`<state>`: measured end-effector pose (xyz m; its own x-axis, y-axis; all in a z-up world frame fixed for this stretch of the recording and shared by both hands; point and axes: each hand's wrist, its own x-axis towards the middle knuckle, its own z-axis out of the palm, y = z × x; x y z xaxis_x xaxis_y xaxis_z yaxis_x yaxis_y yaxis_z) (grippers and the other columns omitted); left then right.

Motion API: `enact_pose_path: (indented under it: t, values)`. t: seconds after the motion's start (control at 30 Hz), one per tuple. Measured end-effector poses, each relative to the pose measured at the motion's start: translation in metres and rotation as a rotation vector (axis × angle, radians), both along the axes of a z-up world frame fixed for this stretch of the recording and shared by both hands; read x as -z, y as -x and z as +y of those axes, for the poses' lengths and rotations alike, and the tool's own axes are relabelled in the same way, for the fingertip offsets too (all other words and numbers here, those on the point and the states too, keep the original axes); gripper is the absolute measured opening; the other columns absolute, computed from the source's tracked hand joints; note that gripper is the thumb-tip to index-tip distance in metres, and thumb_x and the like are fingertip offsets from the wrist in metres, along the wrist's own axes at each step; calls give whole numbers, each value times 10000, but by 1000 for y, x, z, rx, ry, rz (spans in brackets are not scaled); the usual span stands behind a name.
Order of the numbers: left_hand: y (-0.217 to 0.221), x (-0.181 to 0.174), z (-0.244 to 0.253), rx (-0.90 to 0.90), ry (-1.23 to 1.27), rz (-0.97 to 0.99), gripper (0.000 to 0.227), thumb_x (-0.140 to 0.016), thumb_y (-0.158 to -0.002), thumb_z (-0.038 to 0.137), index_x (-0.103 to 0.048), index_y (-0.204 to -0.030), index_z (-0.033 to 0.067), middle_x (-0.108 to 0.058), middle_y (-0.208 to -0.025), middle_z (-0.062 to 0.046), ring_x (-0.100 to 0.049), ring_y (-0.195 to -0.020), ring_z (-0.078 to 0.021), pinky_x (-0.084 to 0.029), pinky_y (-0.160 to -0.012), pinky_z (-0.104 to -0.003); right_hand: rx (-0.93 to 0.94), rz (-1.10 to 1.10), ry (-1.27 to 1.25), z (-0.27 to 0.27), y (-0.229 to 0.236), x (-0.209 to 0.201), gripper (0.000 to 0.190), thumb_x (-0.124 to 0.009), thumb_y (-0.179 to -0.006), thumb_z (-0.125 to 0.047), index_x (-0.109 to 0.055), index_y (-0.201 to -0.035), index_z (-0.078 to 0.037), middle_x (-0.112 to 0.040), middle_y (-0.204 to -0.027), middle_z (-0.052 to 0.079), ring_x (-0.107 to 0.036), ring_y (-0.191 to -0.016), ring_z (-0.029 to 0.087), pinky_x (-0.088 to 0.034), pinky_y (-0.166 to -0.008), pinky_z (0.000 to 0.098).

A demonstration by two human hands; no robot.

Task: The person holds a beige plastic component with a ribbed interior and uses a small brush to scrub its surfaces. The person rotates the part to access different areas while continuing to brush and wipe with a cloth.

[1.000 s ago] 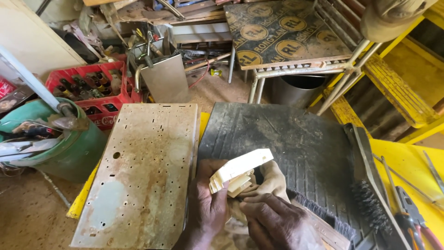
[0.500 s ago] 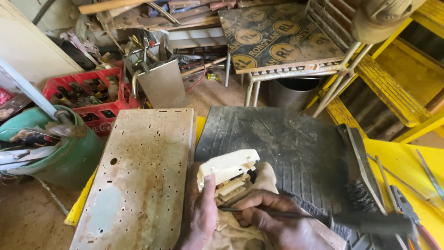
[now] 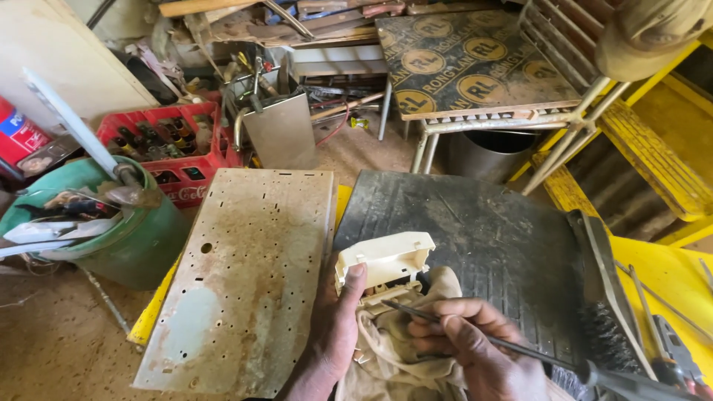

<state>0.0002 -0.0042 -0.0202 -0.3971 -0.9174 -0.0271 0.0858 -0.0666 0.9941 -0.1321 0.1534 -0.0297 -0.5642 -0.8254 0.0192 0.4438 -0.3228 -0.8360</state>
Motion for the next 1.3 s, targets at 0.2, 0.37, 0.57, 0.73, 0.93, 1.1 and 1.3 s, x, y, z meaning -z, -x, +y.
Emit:
enact_pose_path:
  t: [0.2, 0.37, 0.57, 0.73, 0.93, 1.1, 1.3]
  values:
    - [-4, -1, -3, 90, 204, -76, 661, -503, -868, 737, -710, -1141, 172, -752, -1189, -81, -700, -1144, -218, -537, -986, -393, -124, 607, -127, 11, 6, -42, 210, -780, -935, -204, -846, -1029, -29, -920, -957, 120, -892, -852, 193, -708, -722, 297]
    - [-2, -4, 2, 156, 344, -107, 556, -490, -920, 702, -651, -1035, 183, -665, -946, -22, -632, -872, -159, -502, -775, -339, -243, 990, 64, -3, -3, -61, 221, -686, -1001, -149, -778, -1152, -17, -833, -1211, 173, -828, -1182, 296, -668, -1038, 400]
    - [-1, -7, 3, 150, 385, -128, 512, -502, -962, 632, -667, -1058, 157, -672, -922, -30, -649, -844, -154, -515, -720, -302, -151, 1107, -328, 19, -26, -18, 394, -839, -902, -227, -835, -1285, -320, -743, -1404, -97, -722, -1304, 125, -536, -1073, 312]
    - [-7, -10, -1, 114, 226, -163, 432, -534, -938, 524, -660, -1109, 148, -723, -1002, -74, -741, -905, -201, -608, -701, -334, -1, 639, -898, 18, -57, -26, 447, -870, -757, -422, -894, -1192, -526, -1030, -1177, -176, -968, -1129, -41, -672, -994, 158]
    - [-19, -1, -15, 99, 171, -159, 524, -535, -908, 613, -659, -1143, 161, -782, -1022, -73, -768, -891, -186, -635, -669, -333, 300, 1296, -144, 2, -37, -43, 255, -662, -971, -161, -829, -1161, -127, -775, -1290, 36, -833, -1038, 85, -626, -904, 187]
    - [-17, 5, -10, 286, 160, -10, 337, -584, -1007, 440, -593, -1163, 141, -693, -768, -37, -715, -557, -151, -654, -433, -292, 120, 1343, -54, 2, -20, -42, 252, -646, -1001, -228, -823, -1156, -140, -803, -1225, 51, -859, -1036, 161, -648, -903, 264]
    - [-9, 7, -5, 212, 372, -25, 568, -567, -906, 691, -647, -1093, 161, -656, -934, -13, -614, -803, -140, -490, -656, -293, 38, 1381, -11, 3, -5, -54, 201, -654, -1005, -214, -772, -1161, -166, -817, -1133, 26, -866, -913, 132, -686, -732, 244]
